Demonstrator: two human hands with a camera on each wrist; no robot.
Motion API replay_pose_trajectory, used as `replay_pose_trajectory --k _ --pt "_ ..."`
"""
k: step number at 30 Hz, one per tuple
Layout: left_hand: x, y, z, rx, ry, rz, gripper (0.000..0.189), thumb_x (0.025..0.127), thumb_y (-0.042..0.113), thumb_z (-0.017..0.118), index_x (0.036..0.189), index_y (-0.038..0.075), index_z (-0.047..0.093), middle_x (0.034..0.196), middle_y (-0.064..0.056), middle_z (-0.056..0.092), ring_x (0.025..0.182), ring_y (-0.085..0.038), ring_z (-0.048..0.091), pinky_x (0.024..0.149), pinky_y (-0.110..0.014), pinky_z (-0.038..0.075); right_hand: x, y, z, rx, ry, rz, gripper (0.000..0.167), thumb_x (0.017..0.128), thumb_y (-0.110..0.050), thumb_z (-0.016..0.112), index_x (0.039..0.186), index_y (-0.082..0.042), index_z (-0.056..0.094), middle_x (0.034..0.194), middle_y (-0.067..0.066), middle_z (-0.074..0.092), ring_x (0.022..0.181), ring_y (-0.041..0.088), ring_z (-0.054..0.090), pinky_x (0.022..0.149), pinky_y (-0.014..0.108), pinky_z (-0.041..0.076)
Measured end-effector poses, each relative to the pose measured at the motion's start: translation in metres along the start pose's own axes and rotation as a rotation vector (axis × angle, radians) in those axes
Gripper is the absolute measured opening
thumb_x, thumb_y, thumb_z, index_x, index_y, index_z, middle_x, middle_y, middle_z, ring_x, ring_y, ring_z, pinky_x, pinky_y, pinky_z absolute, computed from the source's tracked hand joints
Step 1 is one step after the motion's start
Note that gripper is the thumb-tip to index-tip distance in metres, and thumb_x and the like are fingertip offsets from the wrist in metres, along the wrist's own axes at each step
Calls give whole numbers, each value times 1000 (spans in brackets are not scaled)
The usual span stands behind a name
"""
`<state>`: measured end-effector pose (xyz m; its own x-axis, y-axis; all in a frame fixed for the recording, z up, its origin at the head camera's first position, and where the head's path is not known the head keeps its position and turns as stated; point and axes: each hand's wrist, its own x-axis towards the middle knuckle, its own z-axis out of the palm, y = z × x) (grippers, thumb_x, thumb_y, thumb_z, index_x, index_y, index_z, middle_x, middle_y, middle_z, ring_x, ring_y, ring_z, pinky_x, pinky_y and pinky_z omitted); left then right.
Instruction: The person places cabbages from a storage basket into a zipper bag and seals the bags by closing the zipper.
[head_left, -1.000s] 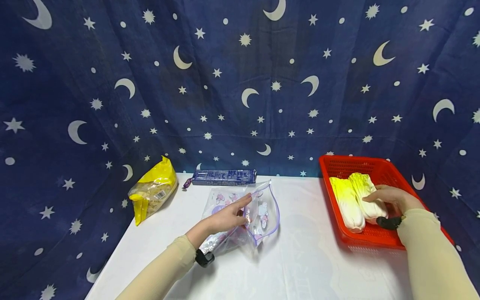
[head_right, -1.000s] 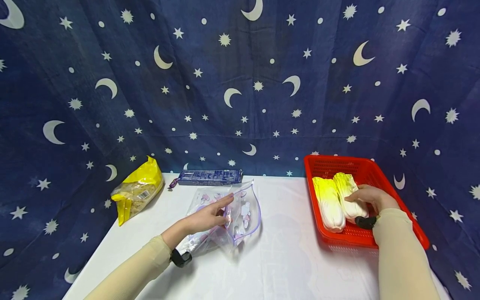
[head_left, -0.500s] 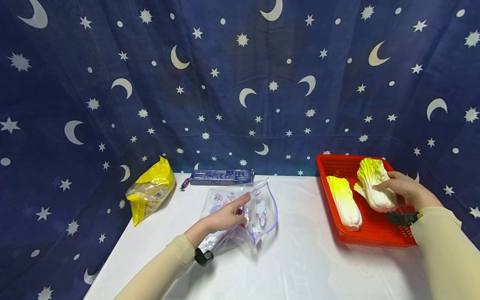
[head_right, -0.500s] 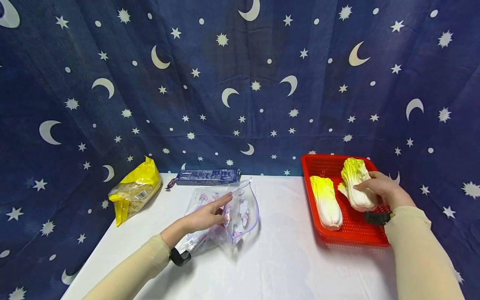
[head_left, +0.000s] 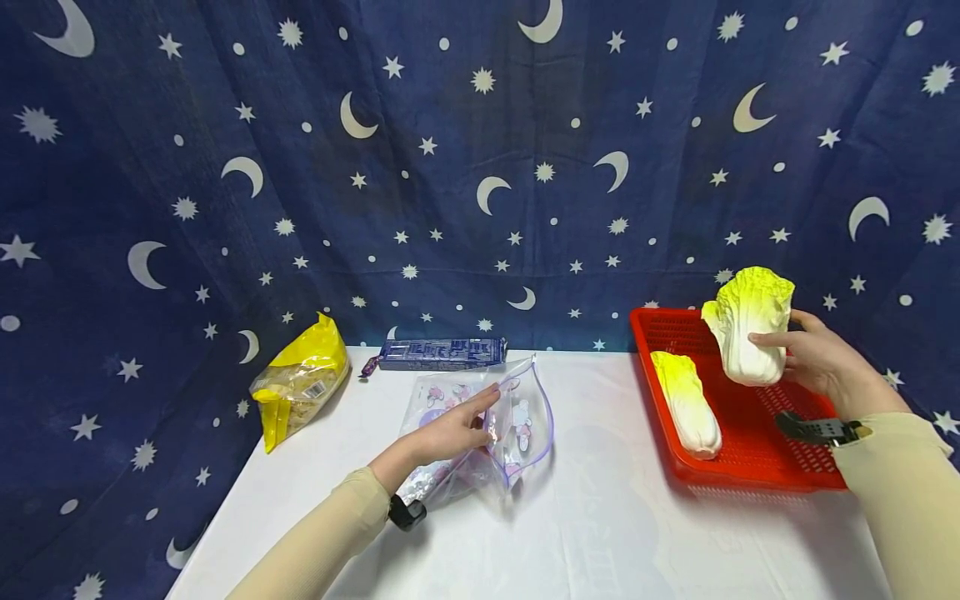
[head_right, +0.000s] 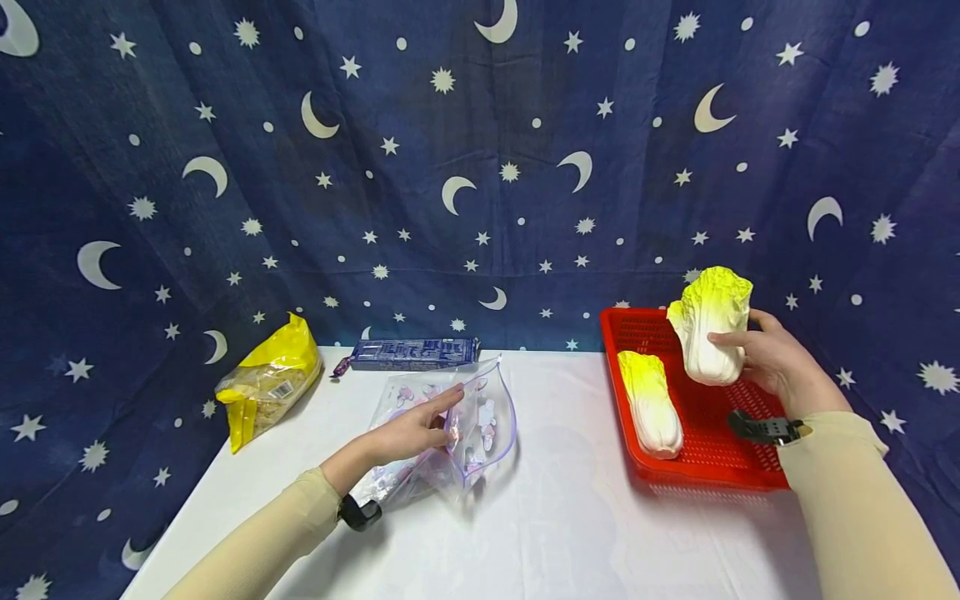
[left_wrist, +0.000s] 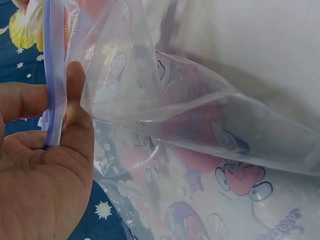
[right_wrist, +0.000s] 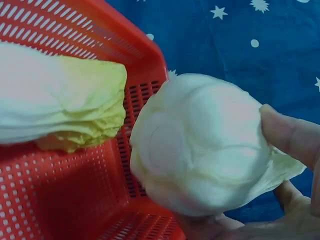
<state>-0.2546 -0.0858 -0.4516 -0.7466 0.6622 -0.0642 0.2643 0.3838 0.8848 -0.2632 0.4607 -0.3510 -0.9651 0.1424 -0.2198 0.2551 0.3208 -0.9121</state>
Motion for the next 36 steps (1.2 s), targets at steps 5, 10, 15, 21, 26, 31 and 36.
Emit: replay_pose_trajectory --k 5,10,15,21,26,31,36 --pt "1 0 0 4 -6 -1 76 98 7 61 163 5 22 172 0 7 117 -20 60 108 -38 42 -2 0 2 181 -42 36 94 100 -24 67 160 -28 -5 126 10 38 79 6 63 76 33 61" --pt "2 1 0 9 -9 -4 75 98 7 61 163 5 21 172 -1 8 113 -17 60 108 -37 41 -3 -1 13 199 -59 -1 89 100 -20 68 156 -30 0 128 9 36 81 6 63 76 32 61" --pt "2 2 -1 1 -8 -7 76 98 7 61 163 5 22 172 -1 8 117 -20 58 107 -37 42 -8 -13 36 287 -104 -28 92 99 -13 68 155 -27 -3 127 7 36 82 10 66 77 33 62" --pt "3 1 -1 9 -1 0 76 98 8 62 163 5 22 172 -1 8 123 -23 56 110 -39 40 -14 -26 71 558 -209 -67 81 98 2 64 150 -33 12 118 -2 50 87 16 71 74 40 63" --pt "5 1 0 20 8 4 76 98 8 62 163 5 22 172 -1 9 128 -25 53 114 -41 36 -24 -33 106 714 -302 -108 63 97 8 61 135 -30 28 110 -3 63 92 20 72 75 43 62" --pt "7 3 2 32 12 14 76 97 6 62 162 2 23 171 -4 9 124 -26 56 110 -40 40 -34 -32 144 776 -346 -107 59 98 5 60 135 -27 26 119 -1 60 98 20 71 81 42 61" --pt "9 5 4 48 19 21 76 96 6 62 161 1 23 171 -8 9 118 -24 59 110 -40 40 -38 -26 179 901 -373 -126 57 100 6 55 142 -24 30 130 2 56 109 22 67 88 44 59"
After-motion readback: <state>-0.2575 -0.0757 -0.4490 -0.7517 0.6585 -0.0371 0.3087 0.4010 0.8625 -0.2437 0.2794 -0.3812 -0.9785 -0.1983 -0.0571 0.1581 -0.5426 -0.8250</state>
